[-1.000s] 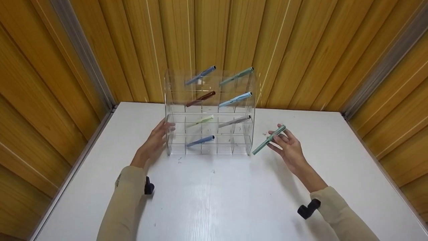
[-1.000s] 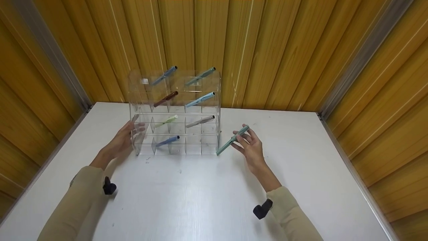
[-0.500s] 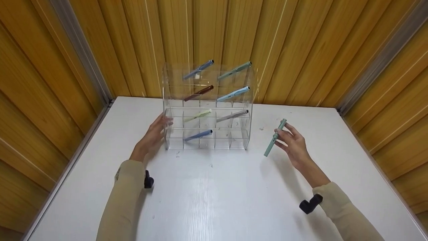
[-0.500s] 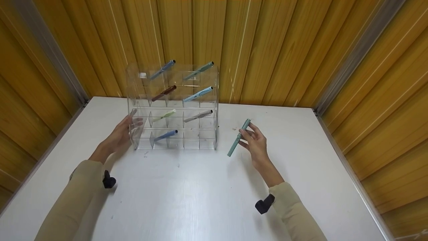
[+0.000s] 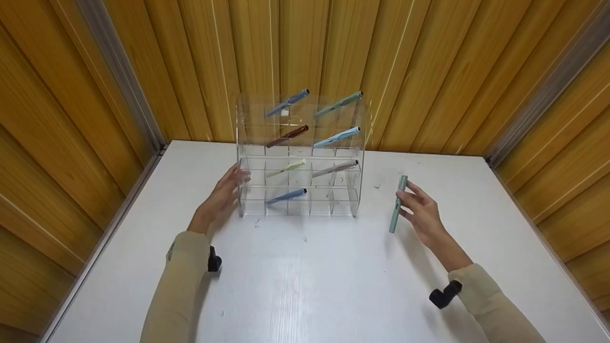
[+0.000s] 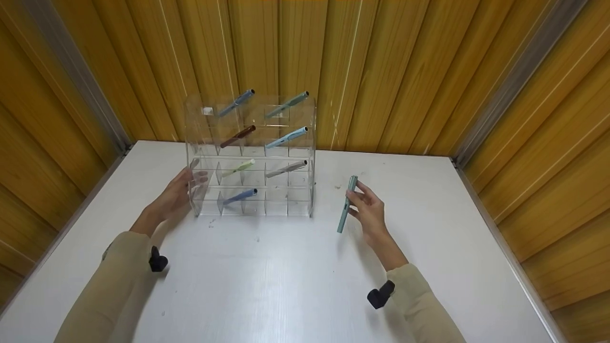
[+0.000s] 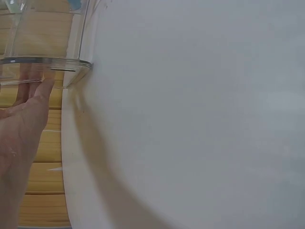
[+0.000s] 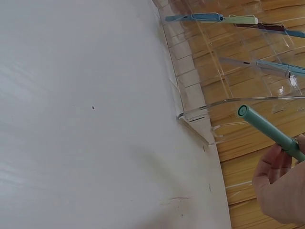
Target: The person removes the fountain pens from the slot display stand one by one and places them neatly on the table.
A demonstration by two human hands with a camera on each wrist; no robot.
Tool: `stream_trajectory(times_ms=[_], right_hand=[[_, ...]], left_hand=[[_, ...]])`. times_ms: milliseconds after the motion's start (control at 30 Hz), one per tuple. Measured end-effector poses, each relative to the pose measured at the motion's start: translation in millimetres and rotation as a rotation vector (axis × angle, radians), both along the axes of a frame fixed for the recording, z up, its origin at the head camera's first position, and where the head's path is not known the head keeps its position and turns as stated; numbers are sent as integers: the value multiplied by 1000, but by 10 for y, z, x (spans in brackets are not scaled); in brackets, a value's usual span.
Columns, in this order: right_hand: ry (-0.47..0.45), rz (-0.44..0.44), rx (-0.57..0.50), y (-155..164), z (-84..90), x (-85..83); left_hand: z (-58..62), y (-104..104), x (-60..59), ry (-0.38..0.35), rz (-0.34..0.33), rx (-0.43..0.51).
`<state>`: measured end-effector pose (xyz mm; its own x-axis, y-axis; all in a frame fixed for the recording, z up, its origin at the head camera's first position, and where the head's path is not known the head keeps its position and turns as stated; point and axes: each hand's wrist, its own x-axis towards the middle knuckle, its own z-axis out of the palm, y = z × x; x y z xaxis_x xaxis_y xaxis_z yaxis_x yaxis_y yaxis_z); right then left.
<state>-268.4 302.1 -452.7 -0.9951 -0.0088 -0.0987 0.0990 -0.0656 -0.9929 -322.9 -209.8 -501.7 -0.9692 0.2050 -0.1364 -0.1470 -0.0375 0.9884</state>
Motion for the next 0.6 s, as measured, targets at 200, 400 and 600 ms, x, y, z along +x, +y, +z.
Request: stream_trajectory(times_ms=[200, 400, 600], right_hand=[[-38, -21, -16, 1, -83, -38], [-96, -20, -57, -28, -175, -87], [-116, -12, -68, -118, -277, -119]], left_hand=[[24, -3, 6, -25, -22, 75], [39, -3, 4, -56, -3, 75], [41, -22, 12, -42, -5, 79]])
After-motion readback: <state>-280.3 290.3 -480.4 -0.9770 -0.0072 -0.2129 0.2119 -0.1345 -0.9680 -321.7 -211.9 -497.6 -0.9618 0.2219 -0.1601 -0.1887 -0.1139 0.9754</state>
